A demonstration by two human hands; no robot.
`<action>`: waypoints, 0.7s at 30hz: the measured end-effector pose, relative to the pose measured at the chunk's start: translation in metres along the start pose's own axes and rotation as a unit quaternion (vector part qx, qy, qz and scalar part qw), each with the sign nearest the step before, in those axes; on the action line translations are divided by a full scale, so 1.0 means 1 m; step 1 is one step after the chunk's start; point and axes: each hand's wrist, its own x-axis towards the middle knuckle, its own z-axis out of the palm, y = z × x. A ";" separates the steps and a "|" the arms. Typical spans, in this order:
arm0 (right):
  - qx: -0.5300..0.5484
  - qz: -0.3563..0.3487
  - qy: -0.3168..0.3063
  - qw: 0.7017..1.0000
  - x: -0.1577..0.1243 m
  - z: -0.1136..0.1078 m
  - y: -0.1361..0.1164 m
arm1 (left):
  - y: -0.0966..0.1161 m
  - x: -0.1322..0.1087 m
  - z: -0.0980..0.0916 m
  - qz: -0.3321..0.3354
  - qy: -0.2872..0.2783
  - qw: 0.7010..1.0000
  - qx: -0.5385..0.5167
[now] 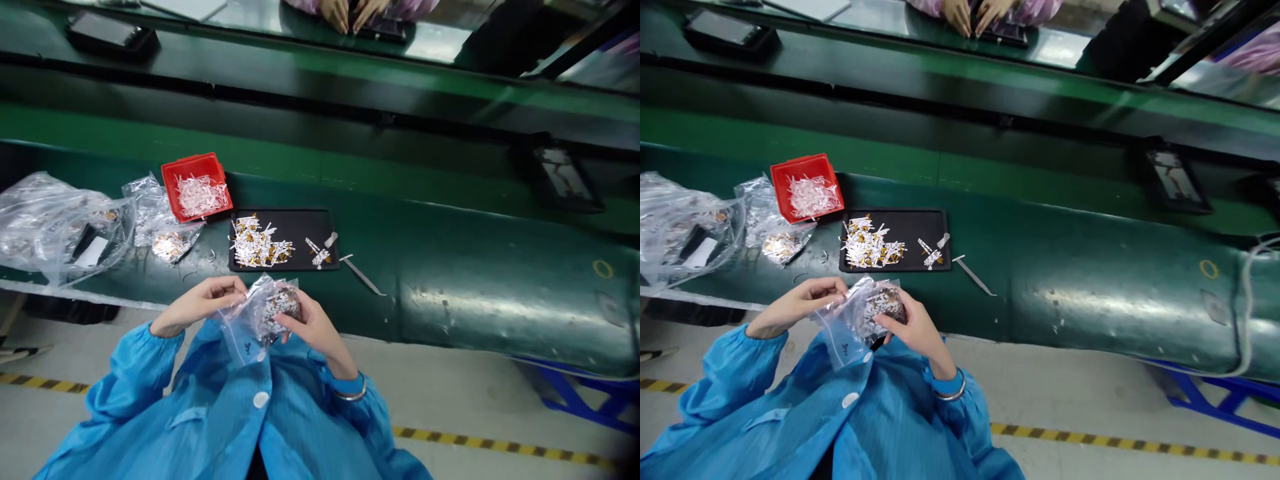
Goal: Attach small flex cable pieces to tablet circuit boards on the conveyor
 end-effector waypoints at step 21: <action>-0.205 0.010 0.230 0.951 -0.029 -0.044 -0.002 | -0.035 -0.007 0.035 0.099 -0.102 0.937 -0.319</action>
